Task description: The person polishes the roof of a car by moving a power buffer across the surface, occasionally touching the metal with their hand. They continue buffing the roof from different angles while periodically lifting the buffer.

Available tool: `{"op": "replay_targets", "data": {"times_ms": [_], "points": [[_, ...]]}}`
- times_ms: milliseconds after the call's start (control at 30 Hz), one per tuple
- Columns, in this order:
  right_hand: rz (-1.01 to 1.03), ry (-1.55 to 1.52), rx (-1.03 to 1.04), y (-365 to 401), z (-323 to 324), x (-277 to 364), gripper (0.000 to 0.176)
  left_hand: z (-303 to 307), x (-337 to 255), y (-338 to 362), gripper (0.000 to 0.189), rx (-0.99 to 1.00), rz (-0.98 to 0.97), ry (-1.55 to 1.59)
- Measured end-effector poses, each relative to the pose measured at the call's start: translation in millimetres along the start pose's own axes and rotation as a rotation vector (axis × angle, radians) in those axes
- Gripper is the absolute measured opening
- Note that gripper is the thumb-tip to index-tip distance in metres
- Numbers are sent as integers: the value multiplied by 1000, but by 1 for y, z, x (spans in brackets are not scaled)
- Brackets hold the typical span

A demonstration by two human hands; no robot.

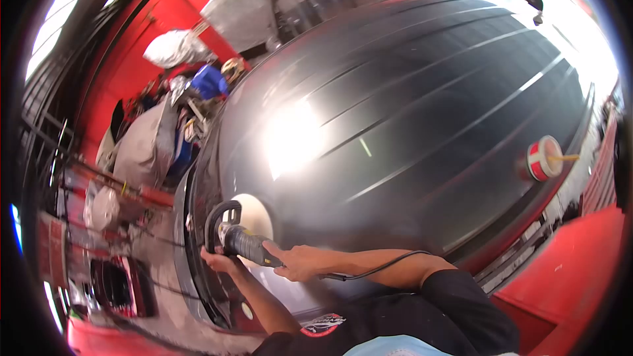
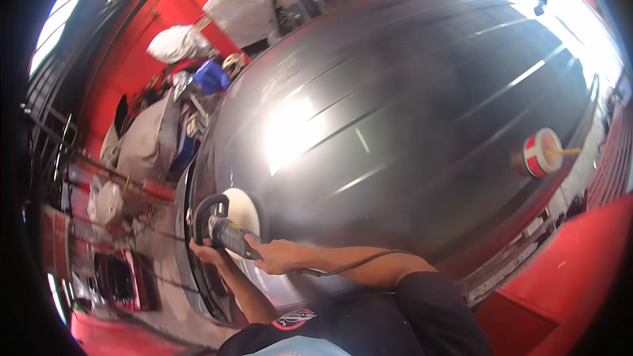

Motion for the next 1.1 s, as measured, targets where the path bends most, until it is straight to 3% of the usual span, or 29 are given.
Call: {"op": "replay_targets", "data": {"times_ms": [33,100,167,200,233,300,333,367,433,500,633,767,867,1100], "points": [[27,30,-16,-8,-11,3,78,17,-3,-20,40,-81,-130,-237],[25,21,60,-16,-18,2,78,60,24,-57,43,-81,21,-211],[35,41,33,-20,-20,9,78,46,18,-45,44,-74,-6,-45],[26,40,-8,-20,-21,11,79,34,4,-39,41,-65,-228,-222],[25,45,19,-17,-21,10,79,30,18,-48,38,-99,22,-219],[-64,57,-9,-9,-4,2,79,-3,14,-10,37,-33,31,-7],[-71,48,-54,0,4,8,79,-23,19,-14,35,90,-138,-53],[-71,50,-41,6,6,5,79,-48,3,11,34,105,-149,-211],[-96,1,-202,25,30,-5,79,-80,31,15,31,152,62,-11],[-150,-47,-171,48,47,2,79,-114,46,29,27,287,81,25],[-151,-45,-372,90,66,-18,80,-181,37,109,20,333,128,5],[-197,-135,-497,128,88,-22,81,-235,26,180,16,543,180,46],[-292,-159,-529,151,111,-23,80,-273,29,216,15,600,211,93],[-266,-33,-743,192,155,-39,80,-340,39,294,16,696,330,171]]}}
Point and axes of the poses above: each hand's wrist, its own y-axis away from the middle knuckle, its own z-axis out of the back of the hand, x = y × z, the point moved 6 cm from there along -y, towards the middle knuckle, and after that the axes turned 4 degrees about z, right-handed, at the moved point
